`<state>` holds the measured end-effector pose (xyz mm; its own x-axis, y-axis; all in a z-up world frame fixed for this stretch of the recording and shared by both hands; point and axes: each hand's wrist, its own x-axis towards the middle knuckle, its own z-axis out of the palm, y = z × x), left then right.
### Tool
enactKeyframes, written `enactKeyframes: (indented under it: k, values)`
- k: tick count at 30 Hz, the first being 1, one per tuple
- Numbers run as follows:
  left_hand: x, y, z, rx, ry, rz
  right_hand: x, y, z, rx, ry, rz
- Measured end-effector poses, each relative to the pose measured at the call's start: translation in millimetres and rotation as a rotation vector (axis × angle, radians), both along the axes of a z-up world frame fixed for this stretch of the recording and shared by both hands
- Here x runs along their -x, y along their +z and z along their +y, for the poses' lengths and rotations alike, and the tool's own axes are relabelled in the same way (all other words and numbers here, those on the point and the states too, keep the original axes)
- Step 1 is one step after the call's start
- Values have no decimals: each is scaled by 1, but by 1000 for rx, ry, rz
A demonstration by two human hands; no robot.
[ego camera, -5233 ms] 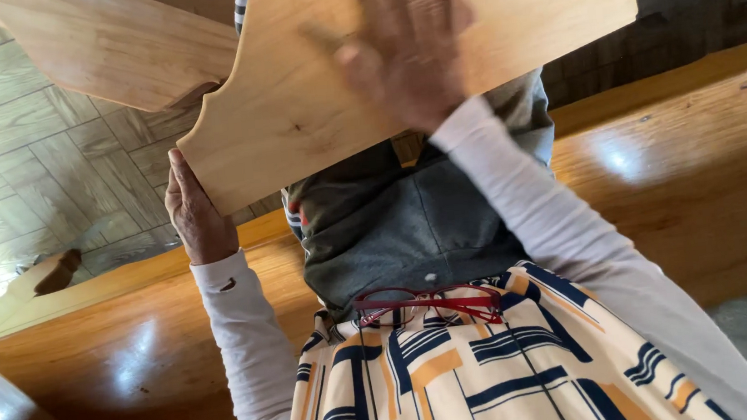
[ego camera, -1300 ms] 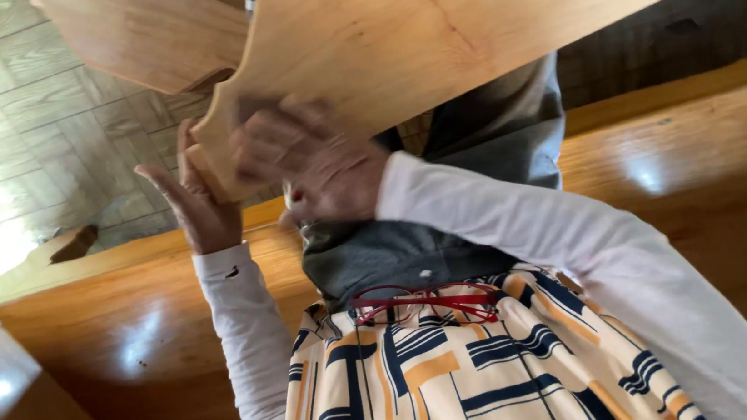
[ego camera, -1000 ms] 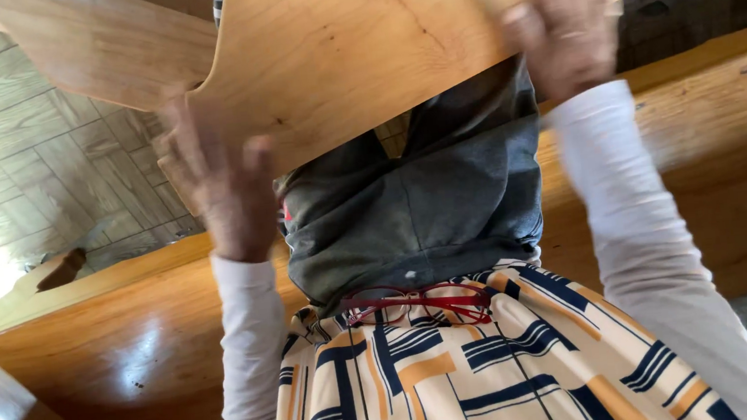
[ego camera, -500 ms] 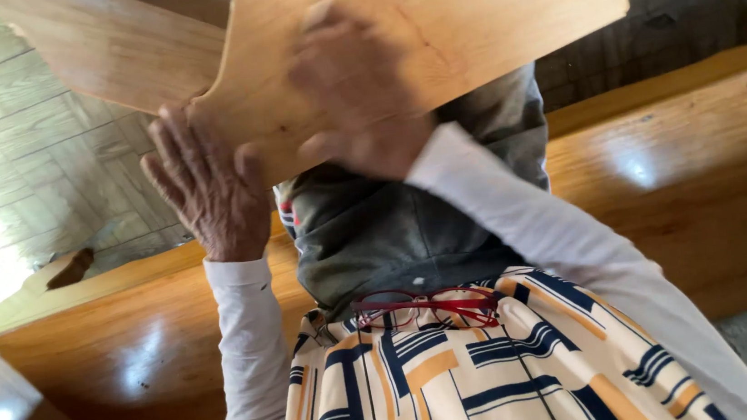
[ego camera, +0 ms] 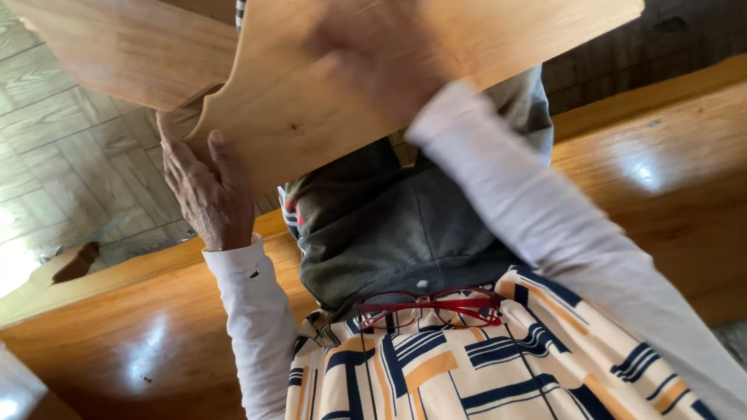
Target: Sanding a wooden furniture component with sandpaper to smooth the surface.
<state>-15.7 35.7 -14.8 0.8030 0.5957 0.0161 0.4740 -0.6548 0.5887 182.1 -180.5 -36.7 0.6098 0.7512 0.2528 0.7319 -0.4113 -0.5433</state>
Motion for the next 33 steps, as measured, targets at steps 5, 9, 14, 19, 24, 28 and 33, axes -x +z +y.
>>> enactKeyframes:
  k: [5, 9, 14, 19, 24, 28, 33]
  values:
    - [-6, -4, -1, -10, 13, -10, -42, -15, -176, 11, -420, -105]
    - [-15, 4, -7, 12, 109, -58, -46, -41, -239, 503, -671, -14]
    - [-10, -20, 4, 508, 199, -477, -30, -66, -168, 569, -532, -483]
    - [4, -14, 22, 839, 299, -559, 33, -40, 17, 278, -173, -253]
    - [19, 8, 17, 1160, 333, -560, 131, 37, 103, 199, 345, -66]
    - [25, 4, 11, 1143, 257, -518, 120, 16, 90, 139, 297, -114]
    - [5, 9, 5, 396, 57, -63, 25, -16, -7, 103, -90, 17]
